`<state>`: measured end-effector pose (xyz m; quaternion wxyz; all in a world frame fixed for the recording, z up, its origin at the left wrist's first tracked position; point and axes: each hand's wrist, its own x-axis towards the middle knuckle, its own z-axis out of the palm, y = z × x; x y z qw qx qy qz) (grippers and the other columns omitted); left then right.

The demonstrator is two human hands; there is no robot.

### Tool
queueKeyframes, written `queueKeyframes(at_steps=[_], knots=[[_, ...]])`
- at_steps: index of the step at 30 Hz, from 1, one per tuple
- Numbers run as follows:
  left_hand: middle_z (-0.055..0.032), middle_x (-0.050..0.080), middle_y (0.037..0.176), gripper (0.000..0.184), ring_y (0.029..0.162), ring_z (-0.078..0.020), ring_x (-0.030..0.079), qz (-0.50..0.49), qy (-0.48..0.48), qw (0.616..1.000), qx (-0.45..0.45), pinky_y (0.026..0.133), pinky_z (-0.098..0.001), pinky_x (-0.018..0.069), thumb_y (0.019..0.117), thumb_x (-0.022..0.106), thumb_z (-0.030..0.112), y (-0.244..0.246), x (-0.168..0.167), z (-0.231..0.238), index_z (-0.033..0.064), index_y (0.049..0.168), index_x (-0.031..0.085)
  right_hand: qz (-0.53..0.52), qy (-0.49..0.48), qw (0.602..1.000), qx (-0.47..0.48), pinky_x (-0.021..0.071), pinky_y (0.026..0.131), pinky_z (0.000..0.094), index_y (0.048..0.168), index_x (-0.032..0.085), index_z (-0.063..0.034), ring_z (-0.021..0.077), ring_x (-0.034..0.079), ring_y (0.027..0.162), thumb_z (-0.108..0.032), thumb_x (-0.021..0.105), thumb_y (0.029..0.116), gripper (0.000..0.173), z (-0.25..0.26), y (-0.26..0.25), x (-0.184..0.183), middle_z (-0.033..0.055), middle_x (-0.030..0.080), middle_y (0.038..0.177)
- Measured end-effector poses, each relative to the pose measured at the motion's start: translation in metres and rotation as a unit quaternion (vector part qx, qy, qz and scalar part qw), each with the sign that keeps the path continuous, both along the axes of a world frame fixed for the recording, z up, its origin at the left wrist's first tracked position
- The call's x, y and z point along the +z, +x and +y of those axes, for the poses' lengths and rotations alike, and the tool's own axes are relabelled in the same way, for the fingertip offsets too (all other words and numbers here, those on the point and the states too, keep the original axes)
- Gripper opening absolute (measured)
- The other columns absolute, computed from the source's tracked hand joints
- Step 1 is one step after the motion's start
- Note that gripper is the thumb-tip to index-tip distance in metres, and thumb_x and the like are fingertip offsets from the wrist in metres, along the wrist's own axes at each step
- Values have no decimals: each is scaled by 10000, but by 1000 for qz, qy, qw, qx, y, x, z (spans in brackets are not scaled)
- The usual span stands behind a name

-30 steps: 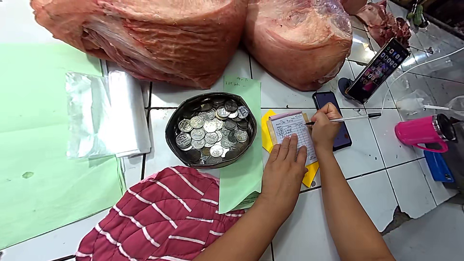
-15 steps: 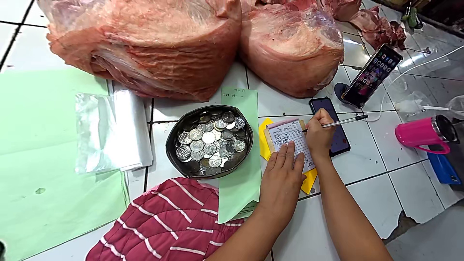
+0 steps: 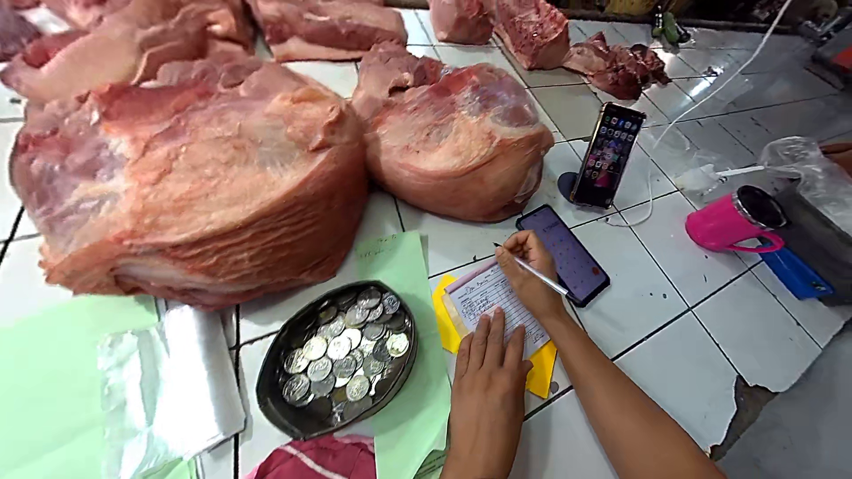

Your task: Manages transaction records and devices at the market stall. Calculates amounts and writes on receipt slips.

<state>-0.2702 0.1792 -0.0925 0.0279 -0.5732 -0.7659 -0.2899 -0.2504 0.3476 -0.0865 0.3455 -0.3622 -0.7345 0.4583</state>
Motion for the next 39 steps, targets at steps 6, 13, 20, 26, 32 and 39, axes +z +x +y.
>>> queueKeyframes(at_steps=[6, 13, 20, 26, 32, 39], knots=[[-135, 681, 1340, 323, 1234, -365, 647, -16, -16, 1000, -7, 1006, -493, 504, 968, 564, 289, 0, 5, -1, 141, 1162, 776, 70, -44, 996, 16, 491, 654, 136, 960, 609, -21, -19, 579, 683, -118, 663, 945, 112, 5, 1, 1, -22, 613, 780], [-155, 663, 1364, 337, 1262, -378, 622, -37, -52, 998, -23, 1046, -481, 469, 977, 565, 300, -2, 11, -3, 141, 1196, 765, 48, -53, 996, 58, 461, 618, 129, 935, 634, -19, -35, 545, 648, -140, 663, 942, 125, 5, 1, 5, -37, 601, 753], [-164, 656, 1371, 329, 1268, -387, 617, -48, -65, 996, -24, 1050, -483, 464, 969, 588, 285, -2, 13, -5, 137, 1210, 757, 59, -72, 994, 66, 457, 608, 120, 924, 623, -27, -44, 545, 642, -121, 663, 938, 102, 5, 2, 7, -46, 595, 736], [-152, 655, 1377, 339, 1278, -373, 613, -42, -65, 997, -22, 1058, -464, 458, 979, 568, 302, -2, 12, -6, 147, 1217, 753, 57, -67, 994, 63, 467, 627, 118, 923, 633, -29, -43, 556, 656, -125, 664, 938, 102, 4, 2, 6, -44, 609, 744], [-121, 678, 1350, 346, 1246, -344, 641, -17, -31, 999, -7, 1027, -461, 487, 976, 532, 323, 0, 5, -4, 171, 1174, 771, 51, -63, 996, 48, 458, 610, 130, 908, 633, -45, -32, 540, 625, -108, 666, 933, 75, 3, 2, 6, -48, 589, 710], [-103, 679, 1352, 334, 1241, -331, 648, -9, -9, 1000, -6, 1020, -472, 502, 971, 550, 310, 0, -1, -5, 160, 1176, 767, 53, -45, 997, 37, 480, 596, 164, 957, 618, -68, -1, 559, 614, -87, 689, 929, 79, 3, 4, 2, -43, 595, 712]])
